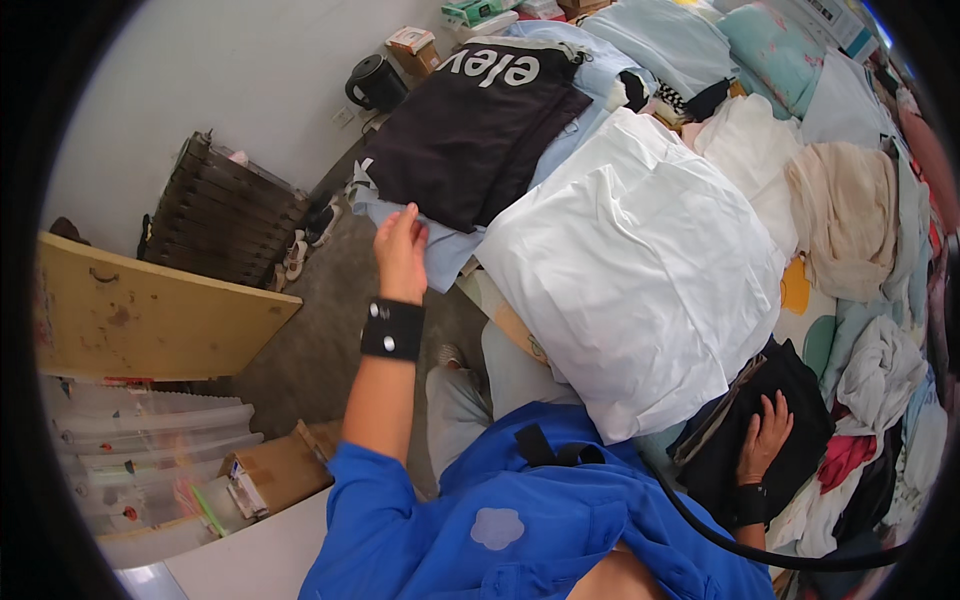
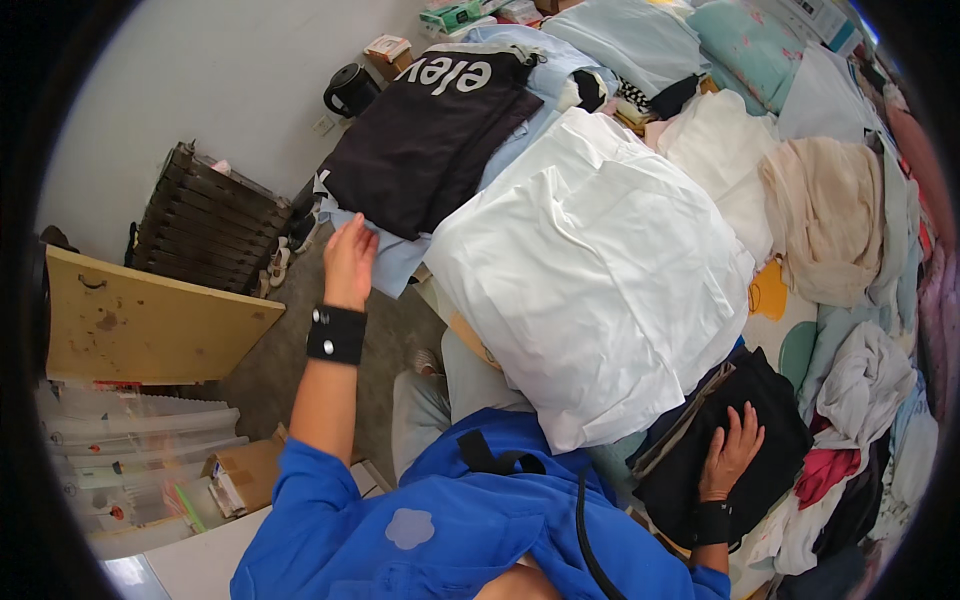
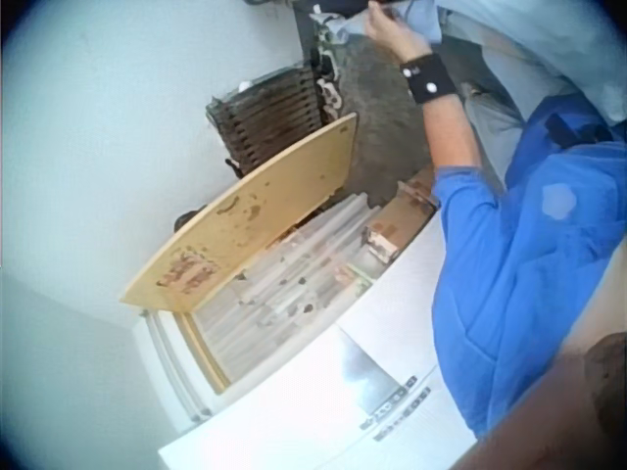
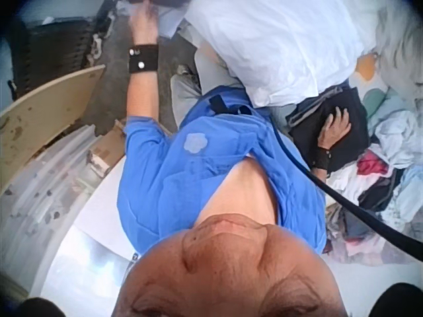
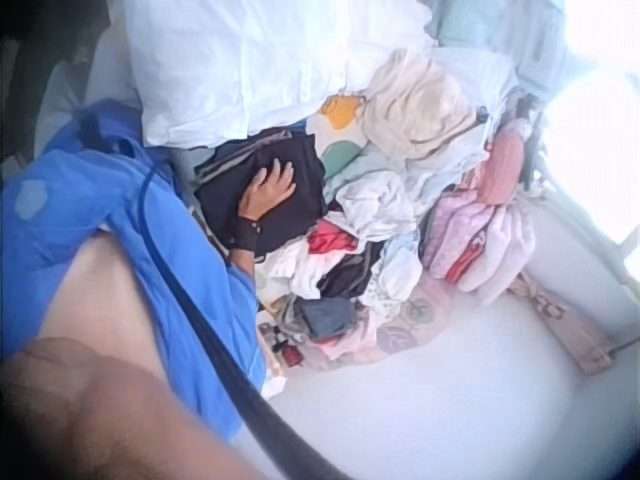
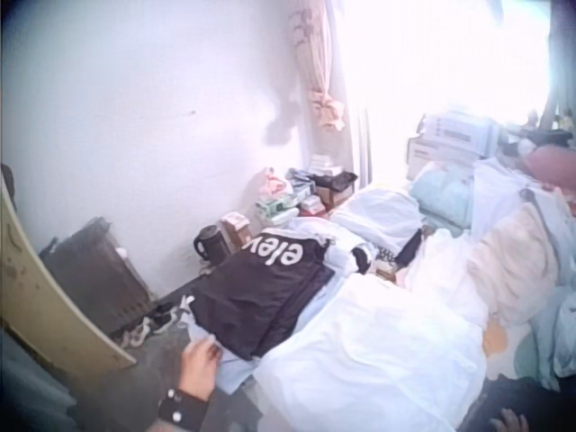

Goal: The person picks up and unfolds various articles of clothing, including pants and a white shirt, before folding each item by hand on a bed.

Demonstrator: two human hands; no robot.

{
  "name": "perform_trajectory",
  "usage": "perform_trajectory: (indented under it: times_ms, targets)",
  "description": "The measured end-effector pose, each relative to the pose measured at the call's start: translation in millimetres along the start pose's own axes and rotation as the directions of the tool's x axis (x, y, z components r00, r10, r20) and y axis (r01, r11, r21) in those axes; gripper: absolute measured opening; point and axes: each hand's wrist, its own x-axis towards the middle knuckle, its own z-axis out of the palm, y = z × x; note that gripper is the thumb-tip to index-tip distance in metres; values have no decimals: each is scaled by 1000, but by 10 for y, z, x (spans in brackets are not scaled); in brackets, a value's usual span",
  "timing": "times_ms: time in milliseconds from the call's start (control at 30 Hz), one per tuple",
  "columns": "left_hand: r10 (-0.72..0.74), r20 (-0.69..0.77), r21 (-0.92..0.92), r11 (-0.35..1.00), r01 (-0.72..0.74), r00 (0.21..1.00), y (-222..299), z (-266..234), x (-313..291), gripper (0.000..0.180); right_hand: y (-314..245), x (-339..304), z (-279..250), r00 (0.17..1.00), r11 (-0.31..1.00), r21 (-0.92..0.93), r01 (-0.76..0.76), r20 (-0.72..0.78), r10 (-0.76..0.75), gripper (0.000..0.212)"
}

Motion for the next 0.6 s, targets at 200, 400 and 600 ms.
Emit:
perform_trajectory:
  times_ms: [200,400,600]
  targets:
    - [-314,-92,-224,931,288,945,107,301,284,41,-203,232,-213,992,985,163,-61,-101,78,23]
    - [-387,-6,-316,876,365,922,168,319,468,43,-391,355,-317,992,961,272,-51,-95,80,15]
    - [-220,120,-362,898,249,968,225,402,505,43,-464,431,-350,992,949,315,-21,-115,61,13]
